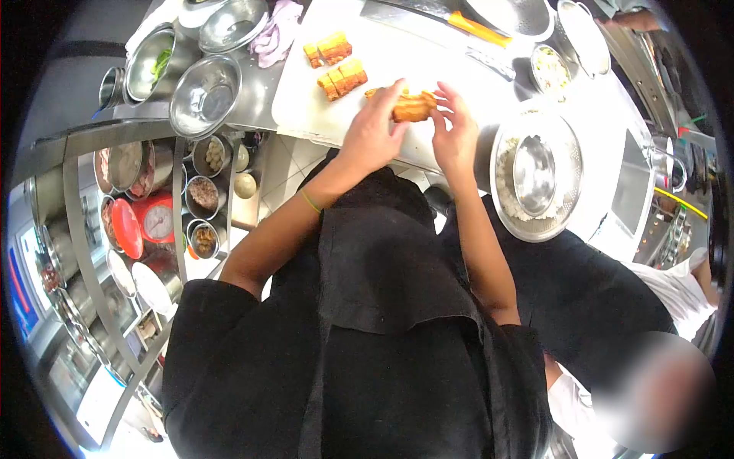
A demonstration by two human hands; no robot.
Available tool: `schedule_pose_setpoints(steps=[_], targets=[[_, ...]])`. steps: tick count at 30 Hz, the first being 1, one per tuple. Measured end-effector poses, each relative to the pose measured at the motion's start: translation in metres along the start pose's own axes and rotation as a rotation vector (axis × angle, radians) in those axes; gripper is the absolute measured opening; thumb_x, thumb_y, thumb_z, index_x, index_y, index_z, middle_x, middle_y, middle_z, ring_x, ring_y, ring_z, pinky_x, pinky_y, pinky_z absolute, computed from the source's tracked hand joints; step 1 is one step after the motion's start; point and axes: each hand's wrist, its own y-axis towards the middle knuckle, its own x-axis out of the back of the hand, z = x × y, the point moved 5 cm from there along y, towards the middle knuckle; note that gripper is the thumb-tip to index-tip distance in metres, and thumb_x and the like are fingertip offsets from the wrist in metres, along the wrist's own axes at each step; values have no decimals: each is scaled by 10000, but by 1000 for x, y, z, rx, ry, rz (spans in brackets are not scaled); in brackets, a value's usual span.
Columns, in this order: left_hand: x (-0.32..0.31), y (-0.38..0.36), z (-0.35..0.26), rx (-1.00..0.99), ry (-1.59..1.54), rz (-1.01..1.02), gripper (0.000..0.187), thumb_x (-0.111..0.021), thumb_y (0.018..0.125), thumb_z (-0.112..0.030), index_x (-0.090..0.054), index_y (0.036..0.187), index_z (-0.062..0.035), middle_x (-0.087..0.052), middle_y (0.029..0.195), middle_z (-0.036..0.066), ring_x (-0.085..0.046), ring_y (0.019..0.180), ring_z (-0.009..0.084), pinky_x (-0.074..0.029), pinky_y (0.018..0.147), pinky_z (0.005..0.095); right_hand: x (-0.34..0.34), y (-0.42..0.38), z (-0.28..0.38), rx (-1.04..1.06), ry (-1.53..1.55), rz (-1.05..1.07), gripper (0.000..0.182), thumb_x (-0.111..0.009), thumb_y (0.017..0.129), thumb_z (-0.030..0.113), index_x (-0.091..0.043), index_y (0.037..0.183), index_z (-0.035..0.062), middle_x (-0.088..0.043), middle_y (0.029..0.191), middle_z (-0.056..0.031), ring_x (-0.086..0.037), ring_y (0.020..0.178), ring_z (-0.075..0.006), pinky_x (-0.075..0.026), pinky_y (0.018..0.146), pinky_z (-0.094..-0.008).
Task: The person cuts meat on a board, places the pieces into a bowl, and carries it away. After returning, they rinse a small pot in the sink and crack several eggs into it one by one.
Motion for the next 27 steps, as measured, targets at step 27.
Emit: schedule_pose_setpoints(steps=[27], targets=[[67, -12, 84, 371, -277, -482, 145, -670, 797, -25, -537, 841, 10, -597, 733, 32, -562, 664, 83, -455, 598, 224, -100, 67, -3, -118, 556, 283, 384, -611, 844, 29, -516, 1214, -8, -607, 1118, -142, -586, 978, -167, -461, 879, -296]])
